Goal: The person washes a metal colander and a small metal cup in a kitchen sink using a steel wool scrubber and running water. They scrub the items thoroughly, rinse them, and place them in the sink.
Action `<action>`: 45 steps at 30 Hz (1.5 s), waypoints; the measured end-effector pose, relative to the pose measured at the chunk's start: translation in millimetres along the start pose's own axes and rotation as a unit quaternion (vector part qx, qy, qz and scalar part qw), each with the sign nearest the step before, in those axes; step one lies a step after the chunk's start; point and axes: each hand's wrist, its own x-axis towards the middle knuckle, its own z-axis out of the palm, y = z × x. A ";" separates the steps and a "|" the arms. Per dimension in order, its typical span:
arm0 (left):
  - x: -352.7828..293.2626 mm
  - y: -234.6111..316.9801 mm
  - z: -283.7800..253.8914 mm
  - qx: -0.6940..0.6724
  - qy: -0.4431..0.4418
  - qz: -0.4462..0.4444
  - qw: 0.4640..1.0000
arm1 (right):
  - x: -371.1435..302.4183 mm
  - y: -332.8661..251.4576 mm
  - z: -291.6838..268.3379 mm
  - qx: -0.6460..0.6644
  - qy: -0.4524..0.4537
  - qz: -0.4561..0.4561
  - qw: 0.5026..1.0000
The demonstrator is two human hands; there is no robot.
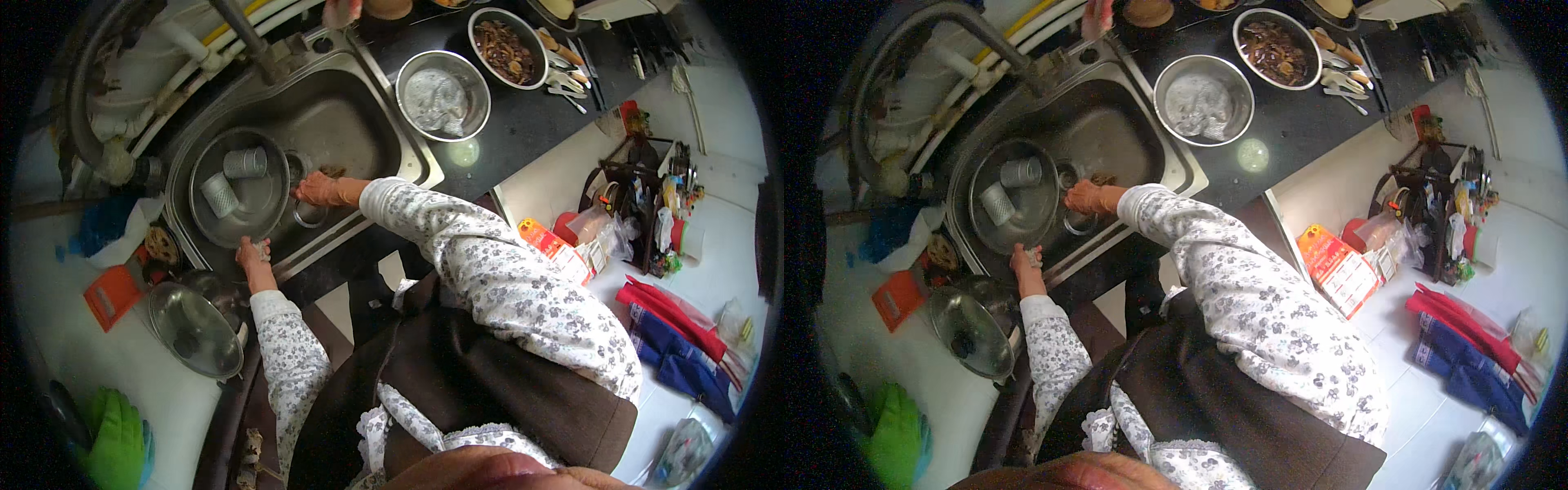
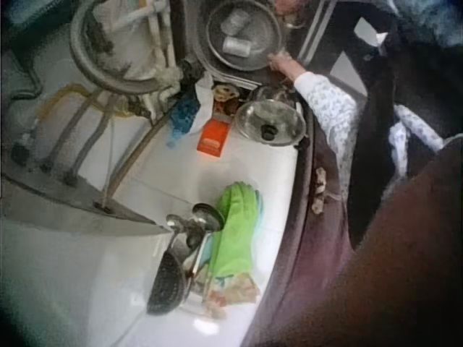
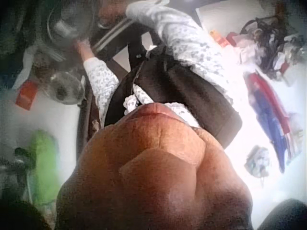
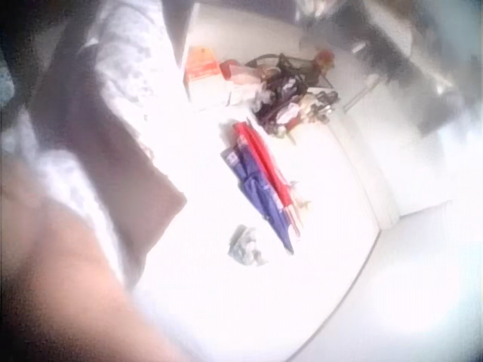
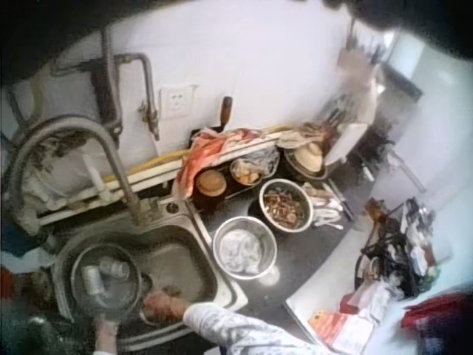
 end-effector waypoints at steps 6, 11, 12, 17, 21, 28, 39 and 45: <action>-13.2 4.0 6.6 0.080 -0.020 -0.049 0.995 | -41.5 -7.4 -111.0 0.181 0.013 0.093 0.979; -2.6 -5.3 5.1 0.084 -0.076 -0.043 0.993 | -32.9 -6.4 -123.2 0.240 0.144 0.188 0.941; 1.6 -7.8 3.7 0.083 -0.074 -0.039 0.993 | -23.5 -7.9 -117.3 0.246 0.137 0.208 0.937; 8.3 -5.7 2.1 0.091 -0.051 -0.053 0.993 | 23.1 -12.9 -46.5 0.214 0.173 0.242 0.931; 16.4 -13.2 -8.2 0.097 -0.079 -0.007 0.992 | 31.9 -24.1 -35.0 0.276 0.128 0.231 0.924; 27.4 -22.2 -7.3 0.129 -0.092 0.010 0.987 | -0.6 -33.5 -52.9 0.265 0.209 0.186 0.923; -41.6 16.0 9.0 0.235 -0.005 0.190 0.953 | -40.2 -36.3 -100.2 0.330 0.216 0.171 0.903; -33.5 15.2 9.5 0.114 -0.058 0.196 0.972 | -55.1 -37.1 -127.4 0.342 0.227 0.169 0.896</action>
